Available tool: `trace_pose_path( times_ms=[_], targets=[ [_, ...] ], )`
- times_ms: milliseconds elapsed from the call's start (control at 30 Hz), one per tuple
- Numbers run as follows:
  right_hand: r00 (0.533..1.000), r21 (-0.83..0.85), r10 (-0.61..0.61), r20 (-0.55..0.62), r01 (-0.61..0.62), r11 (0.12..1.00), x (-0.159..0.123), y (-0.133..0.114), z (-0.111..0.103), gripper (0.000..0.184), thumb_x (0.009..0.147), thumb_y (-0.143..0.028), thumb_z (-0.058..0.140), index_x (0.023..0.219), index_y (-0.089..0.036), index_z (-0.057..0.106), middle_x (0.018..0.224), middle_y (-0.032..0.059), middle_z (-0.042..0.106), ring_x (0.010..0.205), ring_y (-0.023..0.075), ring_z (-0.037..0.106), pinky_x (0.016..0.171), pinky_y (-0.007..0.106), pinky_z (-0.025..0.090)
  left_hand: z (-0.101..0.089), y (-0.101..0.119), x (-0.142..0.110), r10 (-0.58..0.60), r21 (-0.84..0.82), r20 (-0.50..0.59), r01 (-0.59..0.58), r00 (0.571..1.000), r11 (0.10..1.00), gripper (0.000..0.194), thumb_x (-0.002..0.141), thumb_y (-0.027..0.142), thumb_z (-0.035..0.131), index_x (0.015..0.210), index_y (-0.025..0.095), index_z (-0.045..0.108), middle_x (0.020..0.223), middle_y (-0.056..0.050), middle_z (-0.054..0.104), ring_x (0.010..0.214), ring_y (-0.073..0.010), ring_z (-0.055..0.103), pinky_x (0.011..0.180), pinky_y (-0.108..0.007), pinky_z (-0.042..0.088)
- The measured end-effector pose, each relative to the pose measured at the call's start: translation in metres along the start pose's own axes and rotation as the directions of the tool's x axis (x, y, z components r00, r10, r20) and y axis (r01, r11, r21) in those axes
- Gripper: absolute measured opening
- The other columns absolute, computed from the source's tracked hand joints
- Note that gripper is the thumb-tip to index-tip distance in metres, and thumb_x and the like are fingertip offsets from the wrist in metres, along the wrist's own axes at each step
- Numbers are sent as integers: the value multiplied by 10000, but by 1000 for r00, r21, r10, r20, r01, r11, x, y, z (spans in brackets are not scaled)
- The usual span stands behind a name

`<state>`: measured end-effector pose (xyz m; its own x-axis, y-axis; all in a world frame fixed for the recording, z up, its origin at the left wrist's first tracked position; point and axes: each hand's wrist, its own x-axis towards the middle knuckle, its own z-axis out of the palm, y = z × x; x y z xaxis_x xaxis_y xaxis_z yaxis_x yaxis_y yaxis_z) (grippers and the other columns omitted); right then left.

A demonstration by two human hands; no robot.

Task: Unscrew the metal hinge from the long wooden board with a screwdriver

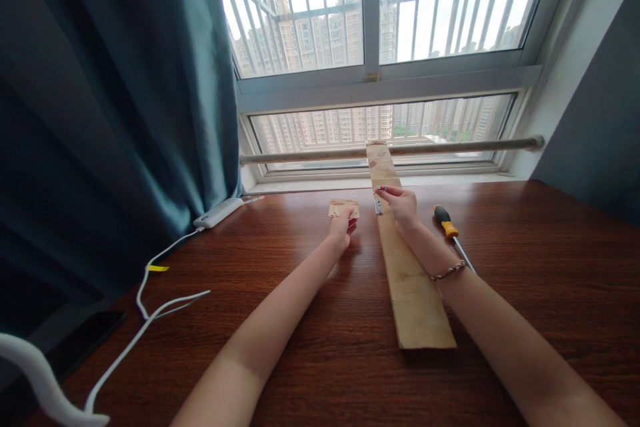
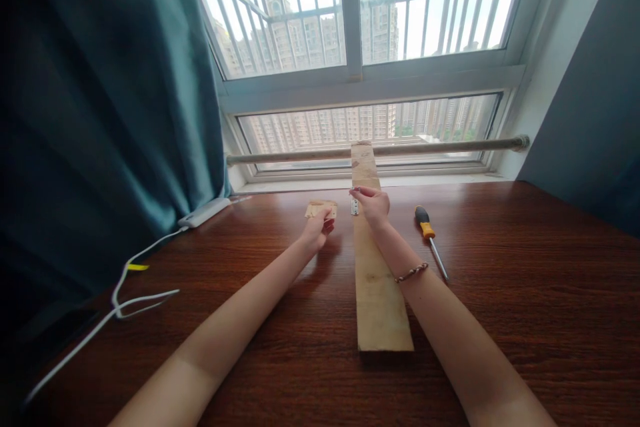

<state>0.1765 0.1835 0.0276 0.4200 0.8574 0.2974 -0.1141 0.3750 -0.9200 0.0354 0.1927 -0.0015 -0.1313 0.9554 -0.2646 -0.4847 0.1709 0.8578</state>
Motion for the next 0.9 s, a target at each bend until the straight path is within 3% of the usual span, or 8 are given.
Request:
trace_pose_path(
  times_ms=[100, 200, 367, 533, 767, 900],
  targets=[
    [1000, -42, 4, -6, -5, 999, 0, 1, 0, 327, 502, -378, 814, 740, -164, 752, 733, 58, 731, 741, 207, 669, 714, 308, 486, -14, 9, 5, 3, 38, -55, -1, 998, 999, 129, 683, 158, 660, 717, 160, 536, 548, 44, 545, 413, -40, 466, 440, -158, 351],
    [1000, -37, 0, -9, 0, 999, 0, 3, 0, 337, 494, -383, 816, 739, -161, 750, 742, 60, 732, 746, 211, 671, 713, 309, 489, -41, 19, 0, 20, 140, -84, -8, 996, 990, 181, 613, 164, 706, 698, 153, 547, 547, 33, 556, 403, -46, 459, 409, -158, 333],
    [1000, -137, -24, 10, 25, 990, 1, 7, -1, 352, 524, -416, 793, 761, -159, 752, 756, 65, 733, 751, 223, 672, 727, 322, 487, -120, 46, -17, 178, 339, -130, -125, 975, 932, 215, 582, 188, 719, 738, 138, 580, 531, 31, 565, 359, -41, 399, 352, -154, 300],
    [998, -205, -59, 21, 62, 977, 1, 11, -3, 364, 556, -446, 774, 793, -170, 754, 776, 62, 734, 726, 215, 668, 709, 315, 481, -189, 75, -28, 167, 436, -224, -55, 960, 898, 232, 557, 162, 747, 713, 126, 580, 522, 32, 569, 356, -25, 386, 344, -133, 299],
    [996, -317, -82, 40, 90, 944, 1, 14, -5, 359, 579, -469, 757, 795, -182, 752, 741, 51, 725, 683, 200, 652, 668, 299, 467, -231, 99, -48, 36, 416, -223, 61, 974, 907, 166, 667, 202, 701, 797, 137, 621, 685, -47, 672, 458, -64, 522, 414, -155, 404],
    [994, -367, -102, 31, 106, 924, 0, 14, -6, 396, 579, -494, 751, 817, -177, 750, 746, 52, 722, 666, 191, 639, 635, 286, 451, -248, 109, -57, -14, 554, -155, 98, 988, 827, 208, 654, 264, 716, 705, 126, 570, 606, -53, 634, 353, -23, 357, 338, -149, 228]
  ],
)
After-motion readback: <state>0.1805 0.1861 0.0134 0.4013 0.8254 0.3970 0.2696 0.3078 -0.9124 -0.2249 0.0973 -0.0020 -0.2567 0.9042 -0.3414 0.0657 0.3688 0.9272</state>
